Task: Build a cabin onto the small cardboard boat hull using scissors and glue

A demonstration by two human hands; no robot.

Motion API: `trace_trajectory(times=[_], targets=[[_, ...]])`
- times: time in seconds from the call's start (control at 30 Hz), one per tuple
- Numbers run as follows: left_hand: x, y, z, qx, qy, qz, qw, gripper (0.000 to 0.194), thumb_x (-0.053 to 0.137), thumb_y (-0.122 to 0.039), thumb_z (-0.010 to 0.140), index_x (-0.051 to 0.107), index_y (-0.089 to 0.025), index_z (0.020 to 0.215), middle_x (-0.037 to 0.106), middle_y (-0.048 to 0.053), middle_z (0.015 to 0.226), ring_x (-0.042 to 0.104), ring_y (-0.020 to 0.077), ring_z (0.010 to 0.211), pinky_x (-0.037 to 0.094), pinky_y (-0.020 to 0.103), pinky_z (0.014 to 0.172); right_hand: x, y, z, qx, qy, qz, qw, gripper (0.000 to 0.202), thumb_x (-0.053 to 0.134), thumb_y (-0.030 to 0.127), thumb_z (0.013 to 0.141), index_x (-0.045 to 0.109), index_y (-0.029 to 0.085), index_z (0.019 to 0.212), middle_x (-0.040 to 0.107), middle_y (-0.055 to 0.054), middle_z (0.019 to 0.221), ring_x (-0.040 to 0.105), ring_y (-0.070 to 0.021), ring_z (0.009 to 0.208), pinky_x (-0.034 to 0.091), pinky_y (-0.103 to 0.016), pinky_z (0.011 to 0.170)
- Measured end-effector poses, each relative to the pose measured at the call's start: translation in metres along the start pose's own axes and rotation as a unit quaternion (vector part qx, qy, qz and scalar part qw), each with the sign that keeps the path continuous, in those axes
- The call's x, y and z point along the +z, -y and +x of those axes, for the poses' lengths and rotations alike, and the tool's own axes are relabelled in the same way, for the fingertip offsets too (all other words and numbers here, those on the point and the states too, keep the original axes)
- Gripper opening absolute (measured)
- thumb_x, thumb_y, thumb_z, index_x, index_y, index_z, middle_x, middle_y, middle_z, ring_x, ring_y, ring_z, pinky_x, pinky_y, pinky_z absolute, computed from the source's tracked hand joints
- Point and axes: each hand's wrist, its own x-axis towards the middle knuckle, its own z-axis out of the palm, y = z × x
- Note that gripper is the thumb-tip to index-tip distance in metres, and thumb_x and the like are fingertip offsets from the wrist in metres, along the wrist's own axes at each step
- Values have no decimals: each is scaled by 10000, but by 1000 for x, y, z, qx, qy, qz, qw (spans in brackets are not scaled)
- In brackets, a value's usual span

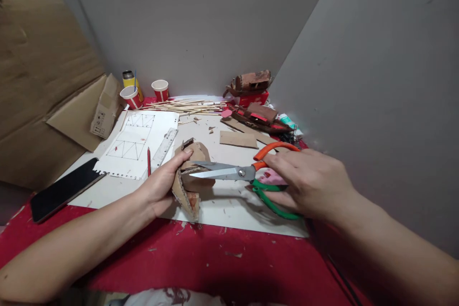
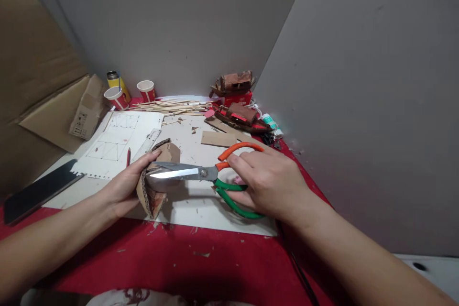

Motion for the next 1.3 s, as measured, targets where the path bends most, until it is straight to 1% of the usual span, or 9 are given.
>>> trace_trajectory(times=[0.17,0.3,0.4,0.53,0.73,0.93,1.07,1.2,1.3], targets=[[0,0,1,-19,-9,7,1000,232,612,-300,946,721,-102,894,752,102,662,712,201,531,615,322,551,-3,-3,0,-9,0,-10,1000,416,388,439,1027,654,163,864,648,-57,625,582,-217,555,408,-333,591],[-3,-1,2,-17,-6,13,1000,194,639,-301,923,718,-124,928,754,91,669,703,203,516,582,304,488,-5,-6,2,-6,31,-38,999,448,371,489,1024,646,184,846,638,-45,613,562,-211,543,376,-327,574],[-4,-1,1,-10,-3,11,1000,188,642,-301,919,722,-131,918,760,92,680,714,207,531,584,299,493,-6,-6,3,-10,51,-58,997,413,377,462,1004,637,183,844,640,-54,637,560,-218,563,371,-333,597],[-4,-2,1,-9,-3,6,1000,231,609,-302,944,718,-112,871,759,101,669,719,207,533,603,308,525,-8,-6,7,-19,50,-65,996,398,358,419,1003,635,169,866,635,-56,650,574,-227,584,368,-336,611],[-8,-4,2,-29,4,7,1000,240,590,-311,961,715,-123,877,769,94,692,722,204,539,610,317,537,-12,-7,12,-34,31,-75,996,551,238,482,1070,634,177,841,628,-35,609,574,-210,553,387,-319,591],[-11,-4,3,-17,7,-1,1000,225,602,-300,961,719,-120,895,773,91,720,730,190,575,622,313,608,-12,-9,13,-46,28,-53,997,553,267,506,1077,657,166,881,661,-35,614,591,-182,543,406,-309,575],[-14,-3,4,-5,2,7,1000,217,634,-315,946,723,-117,941,767,75,736,723,179,590,605,292,605,-14,-8,12,-35,42,-39,998,528,282,510,1069,663,187,896,716,-52,677,619,-191,562,414,-317,562],[-16,-2,5,-11,18,9,1000,227,640,-337,939,716,-126,976,766,87,747,726,199,613,593,306,607,-13,-7,7,-19,50,-26,998,512,287,525,1069,637,196,894,694,-29,656,631,-185,579,413,-312,588],[-16,-2,6,-10,0,23,1000,222,627,-335,946,707,-131,983,754,80,721,714,198,592,585,309,592,-10,-8,3,-10,53,-21,998,490,307,515,1069,604,209,829,652,-10,616,600,-175,551,396,-306,600]])
